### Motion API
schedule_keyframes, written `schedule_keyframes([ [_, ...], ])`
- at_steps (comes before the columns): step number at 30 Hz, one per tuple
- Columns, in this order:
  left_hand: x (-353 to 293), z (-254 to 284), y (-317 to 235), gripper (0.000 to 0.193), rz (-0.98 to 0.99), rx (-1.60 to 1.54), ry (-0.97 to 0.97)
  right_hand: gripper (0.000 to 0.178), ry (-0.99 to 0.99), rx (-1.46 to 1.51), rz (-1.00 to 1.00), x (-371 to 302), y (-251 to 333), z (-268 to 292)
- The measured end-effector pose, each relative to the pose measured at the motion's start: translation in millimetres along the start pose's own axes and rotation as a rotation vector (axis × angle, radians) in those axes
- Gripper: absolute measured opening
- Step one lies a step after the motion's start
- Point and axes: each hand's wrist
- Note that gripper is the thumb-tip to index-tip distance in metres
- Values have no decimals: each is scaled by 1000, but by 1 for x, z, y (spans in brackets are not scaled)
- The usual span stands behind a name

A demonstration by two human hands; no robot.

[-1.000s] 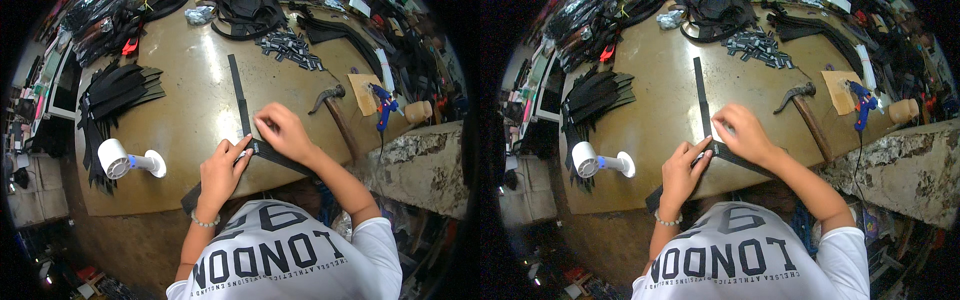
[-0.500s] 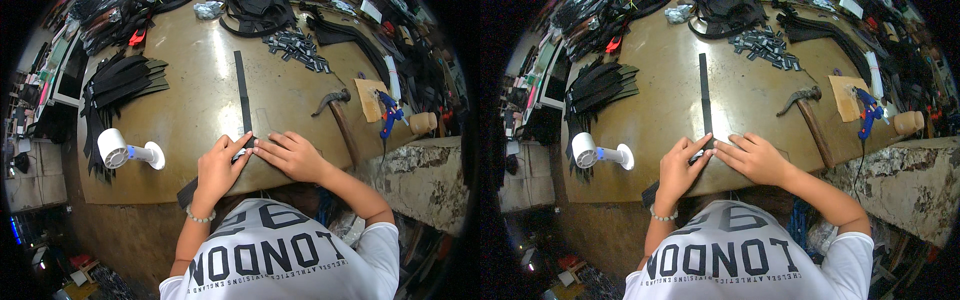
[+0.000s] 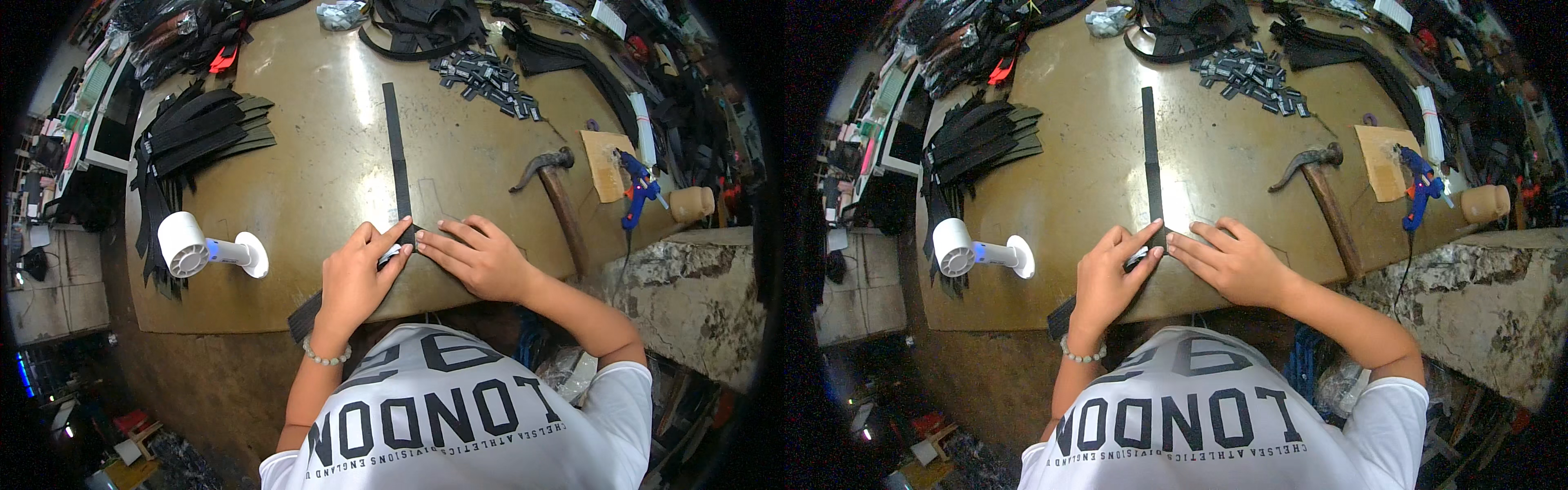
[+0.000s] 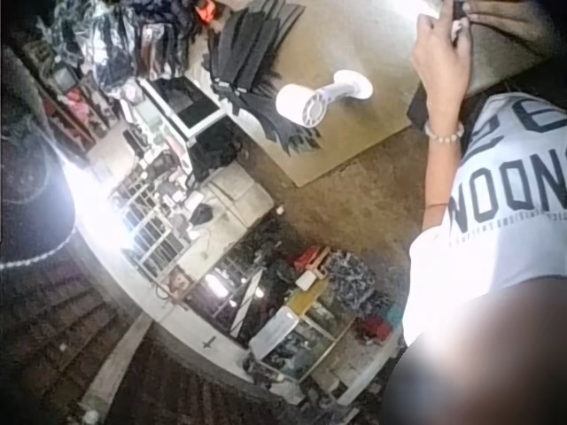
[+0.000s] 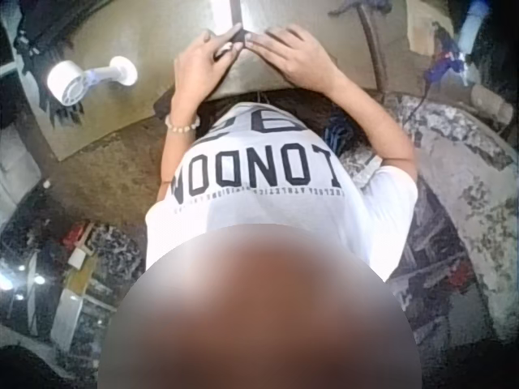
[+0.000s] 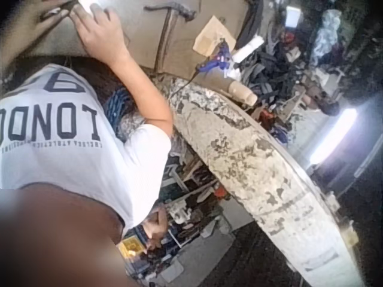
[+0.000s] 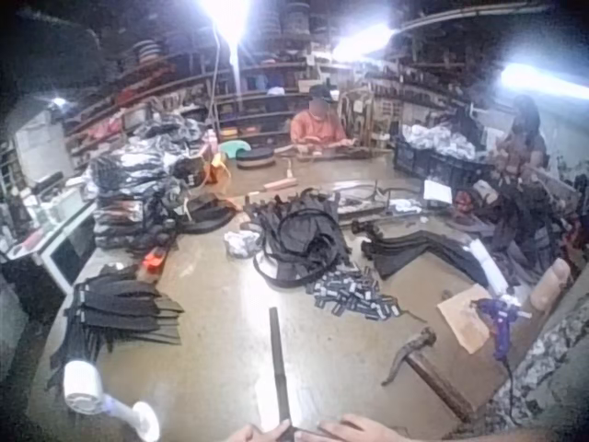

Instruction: The person assembles black fabric straps by applying hot glue and attaching small rectangular tags. They repeatedly pick up straps, apply glue with a hot glue gun, and press tags onto the straps, then place the finished pieces aside.

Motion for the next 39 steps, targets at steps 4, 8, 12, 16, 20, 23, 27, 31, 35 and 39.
schedule_keyframes([
  [4, -6, -8, -6, 40, -54, 174, -49, 43, -1, -58, -169, -12, -8, 6],
  [8, -18, -9, -2, 47, -53, 132, -153, 51, -134, -547, -859, -52, -36, 28],
  [12, -28, -2, 10, 52, 46, -113, -262, 36, 94, -256, -1254, -57, -36, 56],
  [16, -30, -4, 17, 53, 161, -166, -201, 25, -358, 527, -1454, -13, 19, 64],
  [20, -31, -7, 20, 52, 150, -147, -204, 18, 96, 529, -873, 21, 49, 45],
  [23, -32, -7, 22, 49, 91, -115, -196, 18, 2, 543, -940, 24, 51, 45],
  [27, -31, -3, 23, 37, -4, -76, -178, 25, -115, 599, -809, 30, 53, 44],
  [31, -29, -4, 18, 27, -35, 20, -181, 30, -35, 526, -916, 15, 41, 30],
  [35, -26, -2, 19, 24, -113, 87, -152, 36, -288, 65, -976, -39, 7, 22],
  [39, -18, 5, 19, 20, -217, 197, -41, 34, -165, -205, -999, -74, -29, 39],
])
Point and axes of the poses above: each hand's wrist, its own x-axis towards the middle knuckle, its own z-axis out of the back of the hand, y = z × x, and after that the axes turned 7 degrees about z, right-handed
